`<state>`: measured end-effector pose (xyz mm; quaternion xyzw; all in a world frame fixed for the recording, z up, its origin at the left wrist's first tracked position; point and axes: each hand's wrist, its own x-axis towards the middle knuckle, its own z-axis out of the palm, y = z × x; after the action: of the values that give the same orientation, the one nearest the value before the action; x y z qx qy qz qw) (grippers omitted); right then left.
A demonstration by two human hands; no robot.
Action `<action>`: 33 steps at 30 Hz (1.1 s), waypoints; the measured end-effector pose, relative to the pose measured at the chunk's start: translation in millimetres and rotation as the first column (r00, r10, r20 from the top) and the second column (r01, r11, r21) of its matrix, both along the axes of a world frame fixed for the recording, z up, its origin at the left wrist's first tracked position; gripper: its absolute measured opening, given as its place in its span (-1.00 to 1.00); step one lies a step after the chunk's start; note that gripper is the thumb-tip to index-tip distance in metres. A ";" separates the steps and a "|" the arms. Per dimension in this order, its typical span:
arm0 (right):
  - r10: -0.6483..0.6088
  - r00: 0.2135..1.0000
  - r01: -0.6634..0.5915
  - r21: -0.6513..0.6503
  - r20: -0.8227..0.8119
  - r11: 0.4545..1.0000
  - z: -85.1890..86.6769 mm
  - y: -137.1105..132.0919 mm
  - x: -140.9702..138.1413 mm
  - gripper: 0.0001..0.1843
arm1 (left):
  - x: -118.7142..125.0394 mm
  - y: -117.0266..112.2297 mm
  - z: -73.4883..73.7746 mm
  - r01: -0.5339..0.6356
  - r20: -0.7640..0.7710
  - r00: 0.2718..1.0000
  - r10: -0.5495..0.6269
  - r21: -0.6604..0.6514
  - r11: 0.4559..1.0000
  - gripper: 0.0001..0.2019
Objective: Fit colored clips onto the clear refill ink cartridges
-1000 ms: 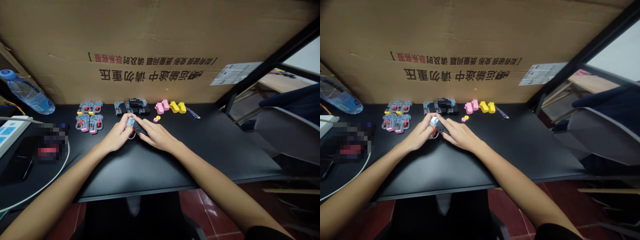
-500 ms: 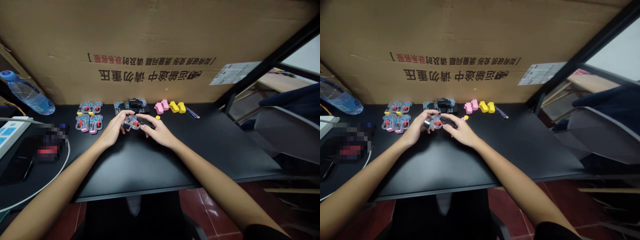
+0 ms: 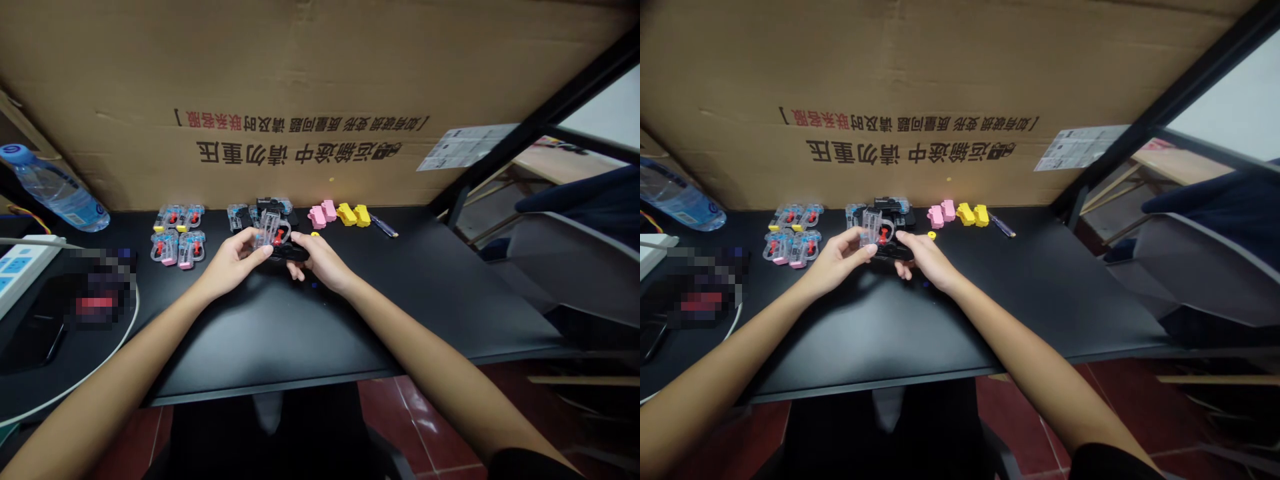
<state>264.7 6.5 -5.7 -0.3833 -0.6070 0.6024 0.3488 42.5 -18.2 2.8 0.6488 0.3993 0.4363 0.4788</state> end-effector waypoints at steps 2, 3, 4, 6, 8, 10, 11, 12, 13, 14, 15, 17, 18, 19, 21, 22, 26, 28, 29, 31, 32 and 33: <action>-0.092 0.996 0.092 0.136 -0.002 0.986 0.5 -0.1 -0.6 -0.46 | 0.3 0.3 1.1 -0.040 0.020 0.999 0.040 -0.018 0.999 -0.52; -0.148 0.989 0.146 0.229 -0.009 0.962 0.8 -0.6 -1.0 -0.52 | 0.4 0.4 1.7 -0.060 0.023 0.998 0.061 -0.023 0.998 -0.52; -0.195 0.981 0.189 0.320 -0.014 0.928 1.0 -1.3 -1.2 -0.55 | 0.4 0.5 2.2 -0.076 0.024 0.997 0.077 -0.027 0.997 -0.52; -0.244 0.970 0.226 0.449 -0.018 0.865 0.7 -2.7 -1.6 -0.59 | 0.5 0.6 3.0 -0.098 0.025 0.995 0.099 -0.032 0.995 -0.51; -0.239 0.971 0.211 0.492 -0.006 0.845 -0.6 -3.4 -2.0 -0.62 | 0.7 0.9 3.1 -0.112 0.028 0.993 0.113 -0.037 0.993 -0.50; -0.214 0.977 0.181 0.500 0.009 0.847 -3.0 -3.3 -2.4 -0.63 | 0.9 1.1 2.7 -0.125 0.034 0.991 0.126 -0.043 0.991 -0.49; -0.200 0.979 0.162 0.507 0.022 0.847 -4.3 -3.1 -2.7 -0.64 | 1.0 1.2 2.4 -0.132 0.038 0.990 0.133 -0.045 0.990 -0.49; -0.186 0.982 0.139 0.516 0.040 0.845 -5.6 -2.8 -3.0 -0.66 | 1.0 1.4 2.0 -0.137 0.040 0.989 0.139 -0.049 0.989 -0.49; -0.172 0.983 0.116 0.527 0.058 0.842 -6.8 -2.6 -3.2 -0.67 | 0.9 1.5 1.6 -0.141 0.042 0.989 0.143 -0.054 0.989 -0.49; -0.159 0.985 0.097 0.533 0.072 0.841 -7.7 -2.5 -3.5 -0.68 | 0.9 1.7 1.3 -0.143 0.042 0.988 0.145 -0.058 0.988 -0.48; -0.145 0.986 0.081 0.529 0.080 0.845 -8.4 -2.5 -3.7 -0.68 | 0.8 1.8 1.1 -0.144 0.041 0.988 0.146 -0.063 0.988 -0.48; -0.115 0.991 0.065 0.486 0.075 0.872 -9.2 -2.5 -4.3 -0.65 | 0.6 2.0 0.9 -0.141 0.036 0.989 0.144 -0.068 0.988 -0.47; -0.100 0.993 0.062 0.453 0.062 0.890 -9.4 -2.5 -4.5 -0.62 | 0.6 2.0 1.0 -0.139 0.034 0.989 0.141 -0.068 0.988 -0.47; -0.088 0.995 0.060 0.420 0.047 0.906 -9.5 -2.3 -4.8 -0.59 | 0.6 2.0 1.3 -0.136 0.032 0.990 0.139 -0.066 0.988 -0.48; -0.071 0.997 0.059 0.369 0.018 0.928 -9.9 -1.6 -5.3 -0.54 | 0.5 1.9 2.3 -0.131 0.026 0.991 0.133 -0.061 0.989 -0.48; -0.064 0.998 0.059 0.353 0.004 0.934 -10.2 -1.0 -5.5 -0.53 | 0.5 1.8 3.0 -0.128 0.021 0.991 0.130 -0.058 0.990 -0.49; -0.041 0.999 0.048 0.337 -0.030 0.940 -11.3 1.7 -4.7 -0.52 | -0.6 1.7 5.9 -0.119 0.011 0.993 0.120 -0.045 0.992 -0.50; -0.035 0.999 0.043 0.346 -0.029 0.937 -11.0 2.5 -3.8 -0.52 | -1.1 1.8 6.9 -0.122 0.011 0.992 0.122 -0.036 0.992 -0.51; -0.034 0.999 0.041 0.350 -0.026 0.936 -10.6 2.7 -3.4 -0.52 | -1.3 1.7 7.3 -0.123 0.010 0.992 0.124 -0.032 0.992 -0.51; -0.034 0.999 0.040 0.353 -0.022 0.935 -9.8 2.5 -3.1 -0.51 | -1.3 1.5 7.5 -0.127 0.009 0.992 0.127 -0.026 0.992 -0.52; -0.035 0.999 0.041 0.352 -0.022 0.935 -9.4 2.2 -3.2 -0.50 | -1.2 1.3 7.3 -0.129 0.010 0.992 0.129 -0.024 0.991 -0.52; -0.038 0.999 0.044 0.350 -0.023 0.936 -9.1 1.8 -3.5 -0.50 | -0.9 1.2 7.1 -0.131 0.011 0.991 0.131 -0.021 0.991 -0.52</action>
<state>261.2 8.3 -14.8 -0.3228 -0.6936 0.4803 0.4290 41.6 -17.0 9.9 0.6134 0.4425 0.4668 0.4583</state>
